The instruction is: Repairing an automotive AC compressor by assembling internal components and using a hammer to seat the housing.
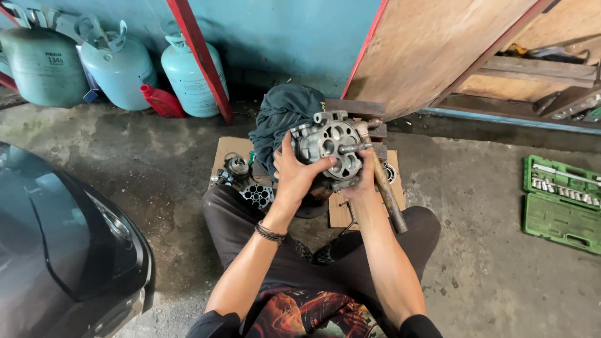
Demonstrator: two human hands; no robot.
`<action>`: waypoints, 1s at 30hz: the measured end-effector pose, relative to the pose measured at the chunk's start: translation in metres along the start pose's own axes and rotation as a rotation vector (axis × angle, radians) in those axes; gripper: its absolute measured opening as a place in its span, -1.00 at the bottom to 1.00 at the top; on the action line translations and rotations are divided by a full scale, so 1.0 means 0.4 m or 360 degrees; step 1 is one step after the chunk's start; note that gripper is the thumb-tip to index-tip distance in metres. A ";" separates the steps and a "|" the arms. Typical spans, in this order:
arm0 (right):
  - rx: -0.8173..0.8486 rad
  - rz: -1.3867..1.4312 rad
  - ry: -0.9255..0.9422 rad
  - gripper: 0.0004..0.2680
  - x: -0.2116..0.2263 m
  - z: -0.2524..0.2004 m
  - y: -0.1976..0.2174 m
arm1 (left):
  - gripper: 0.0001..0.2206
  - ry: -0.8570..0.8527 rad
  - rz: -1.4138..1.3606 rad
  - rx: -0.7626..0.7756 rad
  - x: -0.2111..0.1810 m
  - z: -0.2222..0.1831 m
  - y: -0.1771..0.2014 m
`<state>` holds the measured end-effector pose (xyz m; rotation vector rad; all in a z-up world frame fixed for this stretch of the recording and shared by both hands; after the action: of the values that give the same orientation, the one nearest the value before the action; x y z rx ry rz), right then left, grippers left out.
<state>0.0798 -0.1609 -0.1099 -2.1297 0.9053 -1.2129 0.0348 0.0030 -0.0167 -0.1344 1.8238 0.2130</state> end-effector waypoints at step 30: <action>-0.0154 -0.0966 0.0030 -0.44 0.096 -0.082 -0.137 | 0.12 0.0155 -0.0237 -0.0059 0.007 0.035 0.003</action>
<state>0.0814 -0.1588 -0.0352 -2.5748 0.3226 -1.4895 0.0469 0.0072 -0.0226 -0.3101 1.8977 0.1368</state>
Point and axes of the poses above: each hand's wrist, its own z-axis towards the middle knuckle, its own y-axis out of the back of the hand, x = y × z, the point moved 3 cm from there along z, towards the middle knuckle, and after that the axes turned 6 degrees about -z, right-handed, at the moved point
